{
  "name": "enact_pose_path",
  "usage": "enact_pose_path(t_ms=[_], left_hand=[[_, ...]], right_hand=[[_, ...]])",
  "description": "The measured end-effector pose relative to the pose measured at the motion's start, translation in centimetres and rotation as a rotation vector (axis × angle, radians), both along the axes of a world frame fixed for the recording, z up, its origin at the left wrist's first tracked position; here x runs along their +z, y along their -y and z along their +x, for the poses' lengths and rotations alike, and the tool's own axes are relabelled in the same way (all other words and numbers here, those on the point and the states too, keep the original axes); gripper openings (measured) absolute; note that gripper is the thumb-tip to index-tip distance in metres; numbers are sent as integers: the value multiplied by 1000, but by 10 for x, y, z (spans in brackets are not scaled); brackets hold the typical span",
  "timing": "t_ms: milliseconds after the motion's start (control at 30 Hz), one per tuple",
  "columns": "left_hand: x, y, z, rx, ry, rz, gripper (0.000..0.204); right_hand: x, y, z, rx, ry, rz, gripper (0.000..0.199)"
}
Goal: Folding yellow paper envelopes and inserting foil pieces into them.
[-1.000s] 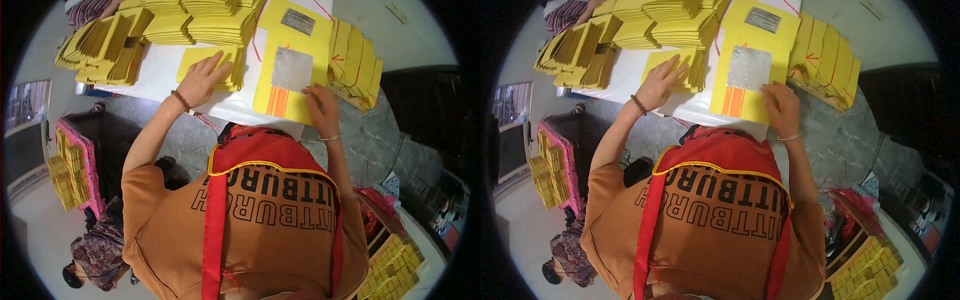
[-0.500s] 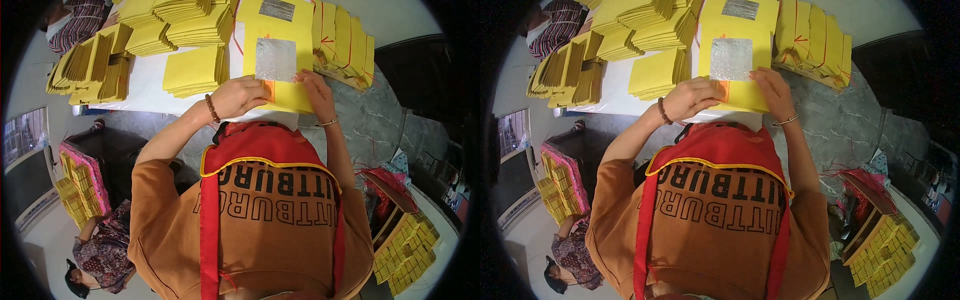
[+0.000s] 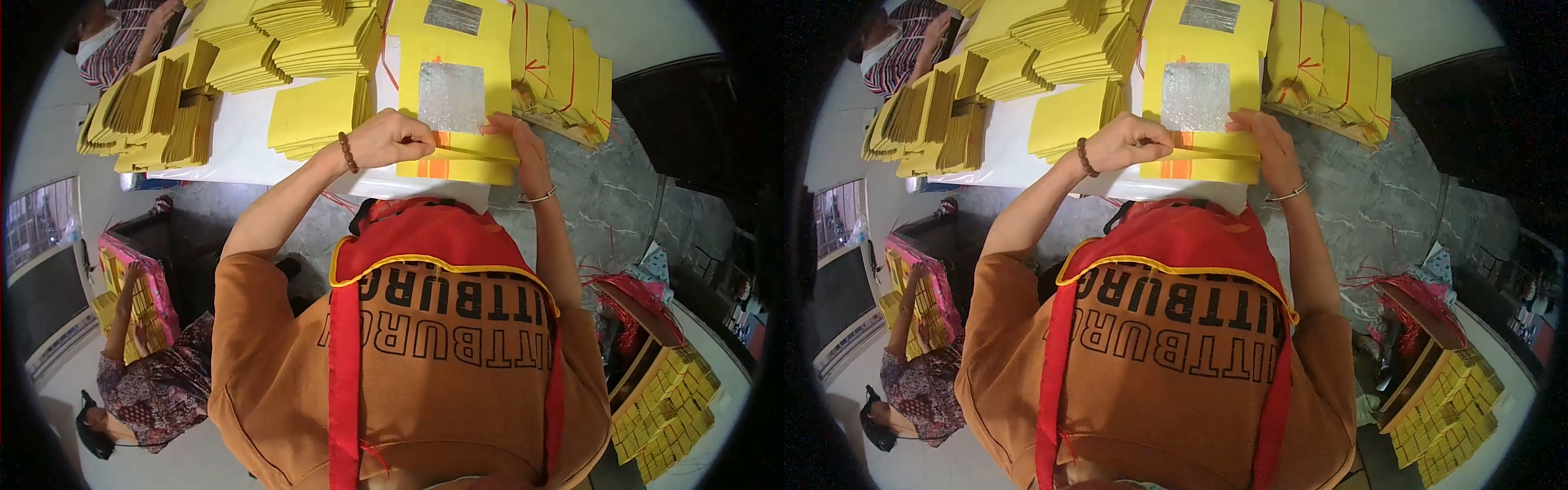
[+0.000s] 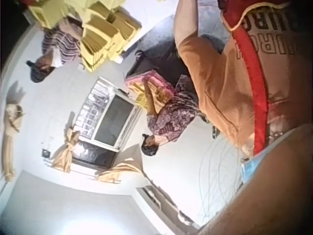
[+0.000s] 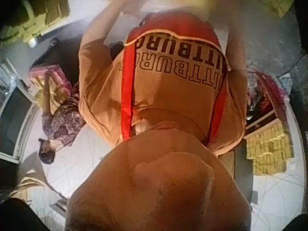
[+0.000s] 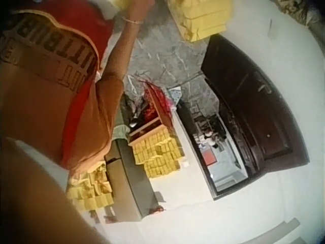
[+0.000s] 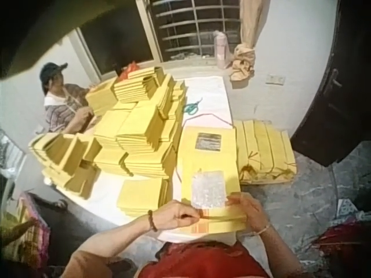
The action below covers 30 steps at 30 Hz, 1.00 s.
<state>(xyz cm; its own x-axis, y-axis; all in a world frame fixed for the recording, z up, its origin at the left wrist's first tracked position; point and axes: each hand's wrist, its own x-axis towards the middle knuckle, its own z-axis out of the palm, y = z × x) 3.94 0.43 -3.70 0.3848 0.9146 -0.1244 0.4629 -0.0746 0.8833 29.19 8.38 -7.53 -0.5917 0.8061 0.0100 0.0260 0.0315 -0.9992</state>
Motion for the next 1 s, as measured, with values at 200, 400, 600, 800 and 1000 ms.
enact_pose_path(t_ms=[200, 400, 600, 800, 1000], left_hand=[[-6, -4, -2, 39, 51, -52, 14], [3, -3, -6, 76, 152, -245, 19], [14, -2, -20, -22, -284, 465, 43], [22, 13, -11, 104, -316, 571, 30], [9, 30, -4, 126, -184, 351, 20]], right_hand=[[-3, -5, 7, 41, -55, -18, 34], [-21, -9, 10, 139, 149, 605, 32], [-13, 0, 0, -143, 7, -137, 18], [27, -12, 16, 64, 124, 583, 20], [27, -1, 21, 277, 225, 479, 22]])
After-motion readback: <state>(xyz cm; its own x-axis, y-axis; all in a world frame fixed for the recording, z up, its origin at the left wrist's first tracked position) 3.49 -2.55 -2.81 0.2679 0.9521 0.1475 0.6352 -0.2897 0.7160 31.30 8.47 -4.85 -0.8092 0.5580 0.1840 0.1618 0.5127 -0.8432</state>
